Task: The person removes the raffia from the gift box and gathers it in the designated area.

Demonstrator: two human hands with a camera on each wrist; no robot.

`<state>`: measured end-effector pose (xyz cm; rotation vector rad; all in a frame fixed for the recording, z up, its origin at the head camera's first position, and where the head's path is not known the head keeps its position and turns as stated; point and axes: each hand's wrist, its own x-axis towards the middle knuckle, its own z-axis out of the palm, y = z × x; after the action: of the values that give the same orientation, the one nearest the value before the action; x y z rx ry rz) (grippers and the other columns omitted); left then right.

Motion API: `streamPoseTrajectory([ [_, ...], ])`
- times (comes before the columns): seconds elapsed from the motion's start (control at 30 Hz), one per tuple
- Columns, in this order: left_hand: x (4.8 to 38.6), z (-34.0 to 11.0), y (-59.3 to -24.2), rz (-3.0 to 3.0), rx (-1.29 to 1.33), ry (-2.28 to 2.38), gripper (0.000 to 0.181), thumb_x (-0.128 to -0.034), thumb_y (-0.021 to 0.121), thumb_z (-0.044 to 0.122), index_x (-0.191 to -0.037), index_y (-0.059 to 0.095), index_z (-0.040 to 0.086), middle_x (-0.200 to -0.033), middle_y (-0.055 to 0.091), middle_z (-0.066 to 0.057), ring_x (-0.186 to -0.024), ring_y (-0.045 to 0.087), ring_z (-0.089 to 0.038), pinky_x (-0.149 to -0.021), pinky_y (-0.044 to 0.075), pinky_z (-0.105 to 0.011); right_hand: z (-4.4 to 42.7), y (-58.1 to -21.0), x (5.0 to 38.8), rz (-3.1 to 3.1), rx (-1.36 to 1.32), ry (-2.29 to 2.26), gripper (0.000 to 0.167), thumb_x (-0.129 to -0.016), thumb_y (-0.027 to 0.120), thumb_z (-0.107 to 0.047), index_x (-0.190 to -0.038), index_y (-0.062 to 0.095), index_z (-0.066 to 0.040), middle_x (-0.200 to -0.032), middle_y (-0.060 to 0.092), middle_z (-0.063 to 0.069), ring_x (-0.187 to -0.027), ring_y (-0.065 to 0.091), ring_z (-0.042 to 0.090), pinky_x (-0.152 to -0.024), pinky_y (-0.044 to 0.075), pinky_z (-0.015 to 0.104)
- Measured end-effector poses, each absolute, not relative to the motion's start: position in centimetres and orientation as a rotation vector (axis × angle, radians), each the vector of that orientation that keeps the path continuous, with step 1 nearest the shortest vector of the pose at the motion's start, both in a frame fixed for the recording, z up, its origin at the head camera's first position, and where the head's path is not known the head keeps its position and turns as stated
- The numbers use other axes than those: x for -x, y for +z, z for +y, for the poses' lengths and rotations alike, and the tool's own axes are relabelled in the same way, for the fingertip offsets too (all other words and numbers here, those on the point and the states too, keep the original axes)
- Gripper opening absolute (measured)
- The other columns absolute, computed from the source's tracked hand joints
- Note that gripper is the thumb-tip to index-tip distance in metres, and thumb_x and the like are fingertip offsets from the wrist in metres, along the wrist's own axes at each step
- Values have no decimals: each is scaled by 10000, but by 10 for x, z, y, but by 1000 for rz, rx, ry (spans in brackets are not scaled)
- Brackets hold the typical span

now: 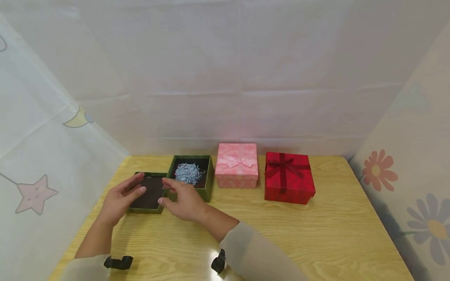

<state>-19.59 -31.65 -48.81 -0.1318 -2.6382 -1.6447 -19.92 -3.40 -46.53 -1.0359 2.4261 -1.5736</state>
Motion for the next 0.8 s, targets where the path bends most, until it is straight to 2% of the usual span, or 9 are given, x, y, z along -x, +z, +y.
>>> streamPoseTrajectory([
  [0.17,198,-304,-485,-2654,137,-1664,683,-998,703,428,-1594,447,213,-1625,426,-33,-1472,410,-377,-1009,460,-145,-28,-461,207,2448,1031,-1599,645,-1019,701,-250,-1574,433,-60,-1502,570,90,-1320,602,233,-1074,489,306],
  [0.33,200,-294,-483,-2662,159,-1681,696,-990,713,433,-1591,449,200,-1622,426,-57,-1465,423,-375,-1048,484,-248,-22,-459,217,2493,1007,-1572,651,-1020,697,-269,-1580,429,-72,-1511,565,66,-1289,619,207,-1041,516,301],
  [0.4,202,-290,-483,-2664,172,-1684,688,-994,709,430,-1591,449,209,-1619,429,-59,-1459,431,-380,-1046,486,-249,-19,-459,221,2509,989,-1559,650,-1022,692,-288,-1583,429,-89,-1508,568,63,-1248,645,202,-1014,532,297],
  [0.57,206,-282,-482,-2641,203,-1715,657,-995,717,406,-1578,470,231,-1611,440,-48,-1441,450,-394,-1036,489,-243,-14,-458,232,2548,936,-1539,647,-1017,696,-293,-1578,440,-100,-1480,591,88,-1166,693,297,-973,559,314],
  [0.8,212,-271,-484,-2642,232,-1716,657,-993,720,405,-1578,467,248,-1614,433,-42,-1436,467,-363,-1057,500,-340,-10,-458,248,2613,910,-1465,673,-1003,711,-254,-1587,416,-97,-1508,565,91,-1243,643,326,-1011,547,413],
])
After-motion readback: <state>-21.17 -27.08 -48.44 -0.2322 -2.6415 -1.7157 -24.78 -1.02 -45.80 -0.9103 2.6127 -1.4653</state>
